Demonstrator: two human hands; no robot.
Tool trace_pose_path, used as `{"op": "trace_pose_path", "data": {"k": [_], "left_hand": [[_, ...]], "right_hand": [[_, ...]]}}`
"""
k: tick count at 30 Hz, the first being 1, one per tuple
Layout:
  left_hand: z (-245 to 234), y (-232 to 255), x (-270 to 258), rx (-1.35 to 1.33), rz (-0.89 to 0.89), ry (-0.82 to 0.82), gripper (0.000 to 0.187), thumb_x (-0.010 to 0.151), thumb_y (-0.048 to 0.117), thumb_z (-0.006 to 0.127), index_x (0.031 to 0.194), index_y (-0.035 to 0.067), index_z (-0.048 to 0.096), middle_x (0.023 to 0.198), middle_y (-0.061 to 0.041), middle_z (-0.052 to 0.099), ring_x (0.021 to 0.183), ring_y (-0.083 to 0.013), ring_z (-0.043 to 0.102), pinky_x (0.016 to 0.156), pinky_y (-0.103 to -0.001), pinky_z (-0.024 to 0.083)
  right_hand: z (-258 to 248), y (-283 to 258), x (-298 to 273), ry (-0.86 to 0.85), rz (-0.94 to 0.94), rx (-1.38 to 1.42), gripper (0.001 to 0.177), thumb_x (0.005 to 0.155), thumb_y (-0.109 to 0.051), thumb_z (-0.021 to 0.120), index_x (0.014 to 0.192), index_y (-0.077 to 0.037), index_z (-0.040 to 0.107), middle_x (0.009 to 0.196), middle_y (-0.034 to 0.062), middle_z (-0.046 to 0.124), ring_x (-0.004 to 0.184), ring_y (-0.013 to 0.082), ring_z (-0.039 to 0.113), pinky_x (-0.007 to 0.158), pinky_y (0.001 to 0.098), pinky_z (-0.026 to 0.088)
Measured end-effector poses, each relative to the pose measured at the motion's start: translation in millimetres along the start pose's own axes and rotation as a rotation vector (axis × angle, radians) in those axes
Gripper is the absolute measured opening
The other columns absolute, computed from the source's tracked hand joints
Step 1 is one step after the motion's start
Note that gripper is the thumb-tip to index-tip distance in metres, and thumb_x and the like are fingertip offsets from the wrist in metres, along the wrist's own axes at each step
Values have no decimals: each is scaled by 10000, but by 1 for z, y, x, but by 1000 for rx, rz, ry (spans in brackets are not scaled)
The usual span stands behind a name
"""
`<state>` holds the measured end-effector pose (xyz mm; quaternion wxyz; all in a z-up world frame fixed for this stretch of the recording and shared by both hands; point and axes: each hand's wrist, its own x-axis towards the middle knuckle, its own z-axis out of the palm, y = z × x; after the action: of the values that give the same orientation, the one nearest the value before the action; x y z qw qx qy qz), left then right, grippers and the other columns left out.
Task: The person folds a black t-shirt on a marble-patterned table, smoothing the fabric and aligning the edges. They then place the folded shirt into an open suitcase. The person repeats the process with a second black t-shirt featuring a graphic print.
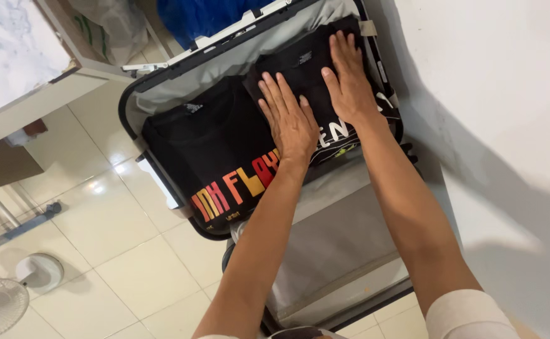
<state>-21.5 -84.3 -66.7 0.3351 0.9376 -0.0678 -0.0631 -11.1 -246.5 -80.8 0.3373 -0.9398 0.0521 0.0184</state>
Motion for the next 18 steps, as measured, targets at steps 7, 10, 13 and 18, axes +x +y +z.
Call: {"op": "trace_pose_path", "data": {"k": [7, 10, 13, 18], "left_hand": [[14, -11, -3, -71, 38, 44, 710, 1097, 282, 415, 1628, -73, 105, 1717, -293, 6, 1615, -462, 50, 1332, -561, 112], [7, -6, -3, -13, 90, 79, 744, 1073, 268, 443, 1624, -85, 90, 1707, -318, -9, 1605, -498, 39, 1329, -564, 123], [5, -3, 0, -59, 83, 128, 787, 1033, 241, 503, 1607, -98, 86, 1689, -335, -7, 1591, -520, 35, 1321, -560, 130], [4, -6, 8, -314, 29, 171, 824, 968, 163, 569, 1604, -101, 117, 1696, -312, 69, 1597, -491, 85, 1324, -527, 143]], "right_hand": [[19, 25, -4, 86, -49, -36, 655, 1149, -432, 407, 1685, -92, 245, 1763, 131, 175, 1644, 360, 119, 1351, 539, 129], [12, 24, -3, 190, -121, -25, 606, 1187, -415, 415, 1689, -115, 257, 1771, 124, 186, 1665, 360, 155, 1384, 524, 186], [13, 21, -12, 256, -129, -67, 583, 1188, -400, 421, 1681, -128, 269, 1763, 124, 202, 1658, 369, 175, 1387, 519, 205], [16, 25, -5, 187, -160, -49, 628, 1172, -444, 369, 1688, -109, 241, 1760, 152, 159, 1650, 382, 141, 1378, 515, 191]]}}
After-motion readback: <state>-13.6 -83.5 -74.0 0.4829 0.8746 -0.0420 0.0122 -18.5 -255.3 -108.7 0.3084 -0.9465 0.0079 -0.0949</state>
